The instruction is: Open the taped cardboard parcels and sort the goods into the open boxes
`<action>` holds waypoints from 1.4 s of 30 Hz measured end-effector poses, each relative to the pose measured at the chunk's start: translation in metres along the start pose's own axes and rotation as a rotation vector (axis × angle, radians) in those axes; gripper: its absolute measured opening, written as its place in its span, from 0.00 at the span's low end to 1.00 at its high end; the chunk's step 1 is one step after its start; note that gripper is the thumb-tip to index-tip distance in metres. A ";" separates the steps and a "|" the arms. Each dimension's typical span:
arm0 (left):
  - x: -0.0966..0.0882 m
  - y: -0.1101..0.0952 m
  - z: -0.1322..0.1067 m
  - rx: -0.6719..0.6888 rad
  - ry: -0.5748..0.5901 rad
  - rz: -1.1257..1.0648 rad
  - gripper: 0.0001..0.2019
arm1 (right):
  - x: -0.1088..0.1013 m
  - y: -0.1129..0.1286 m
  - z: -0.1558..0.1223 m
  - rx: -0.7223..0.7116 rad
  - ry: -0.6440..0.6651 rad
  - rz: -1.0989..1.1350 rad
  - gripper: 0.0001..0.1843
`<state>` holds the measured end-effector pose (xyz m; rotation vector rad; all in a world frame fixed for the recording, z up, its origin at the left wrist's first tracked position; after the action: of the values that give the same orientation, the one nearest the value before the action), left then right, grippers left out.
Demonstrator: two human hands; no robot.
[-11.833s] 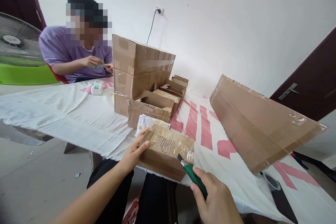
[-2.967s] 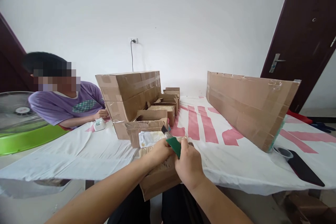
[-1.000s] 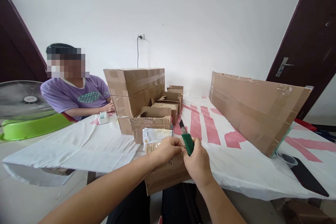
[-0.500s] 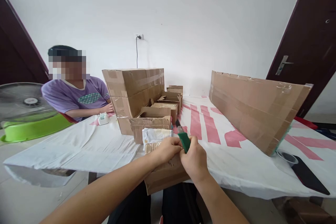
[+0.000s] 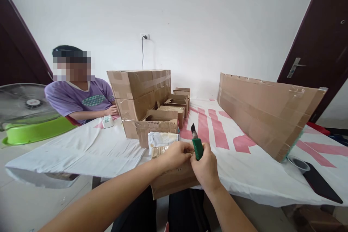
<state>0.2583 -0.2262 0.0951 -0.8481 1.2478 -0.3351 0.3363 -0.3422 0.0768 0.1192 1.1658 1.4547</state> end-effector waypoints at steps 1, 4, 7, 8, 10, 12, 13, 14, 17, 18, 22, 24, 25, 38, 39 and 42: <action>0.001 0.001 0.002 -0.010 0.007 -0.012 0.08 | 0.000 0.000 0.000 -0.009 -0.003 -0.004 0.08; -0.001 0.008 0.008 -0.073 -0.012 -0.033 0.06 | -0.002 -0.001 -0.003 -0.028 -0.016 -0.027 0.09; -0.006 0.015 0.009 -0.108 -0.068 -0.023 0.09 | -0.006 -0.007 -0.007 0.016 -0.009 -0.024 0.07; -0.007 0.015 0.009 -0.104 -0.079 -0.015 0.09 | -0.008 -0.008 -0.008 0.033 0.002 -0.004 0.07; -0.007 0.013 0.006 -0.084 -0.086 0.000 0.08 | -0.010 -0.008 -0.009 0.049 0.027 0.054 0.08; -0.006 0.008 0.003 -0.065 -0.087 0.018 0.08 | -0.012 -0.006 -0.008 0.058 0.049 0.113 0.11; -0.006 0.005 0.001 -0.058 -0.086 0.026 0.08 | -0.012 -0.004 -0.007 0.066 0.060 0.130 0.13; -0.006 0.001 -0.001 -0.051 -0.088 0.035 0.08 | -0.011 -0.002 -0.006 0.075 0.066 0.133 0.14; -0.006 -0.007 -0.004 -0.029 -0.090 0.055 0.09 | -0.009 0.001 -0.001 0.062 0.062 0.064 0.13; -0.007 -0.008 -0.005 -0.025 -0.087 0.057 0.09 | -0.008 0.001 0.001 0.044 0.055 0.027 0.11; -0.006 -0.005 -0.002 -0.038 -0.061 0.047 0.08 | -0.004 0.000 0.001 -0.005 0.029 -0.087 0.11; -0.005 -0.001 0.001 -0.055 -0.046 0.038 0.08 | -0.002 -0.001 0.000 -0.012 0.013 -0.110 0.11; -0.004 0.001 0.003 -0.061 -0.041 0.034 0.08 | -0.001 -0.002 -0.001 -0.016 0.004 -0.112 0.11; -0.004 0.004 0.006 -0.081 0.002 0.063 0.09 | -0.006 -0.009 -0.006 0.008 0.014 -0.064 0.07; -0.004 0.002 0.005 -0.074 0.013 0.070 0.09 | -0.007 -0.009 -0.006 0.012 0.025 -0.047 0.08; -0.004 -0.008 0.006 -0.033 0.048 0.083 0.10 | -0.008 -0.010 -0.006 0.016 0.058 -0.009 0.08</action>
<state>0.2641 -0.2267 0.1046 -0.8177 1.3329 -0.2701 0.3416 -0.3545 0.0711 0.0834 1.2235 1.4499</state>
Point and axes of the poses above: each hand's wrist, its own z-axis towards the middle knuckle, its own x-axis out of the palm, y = z × x, the point moved 3 cm from there along z, towards the middle knuckle, and after that the axes turned 4 degrees about y, right-handed, at the moved point
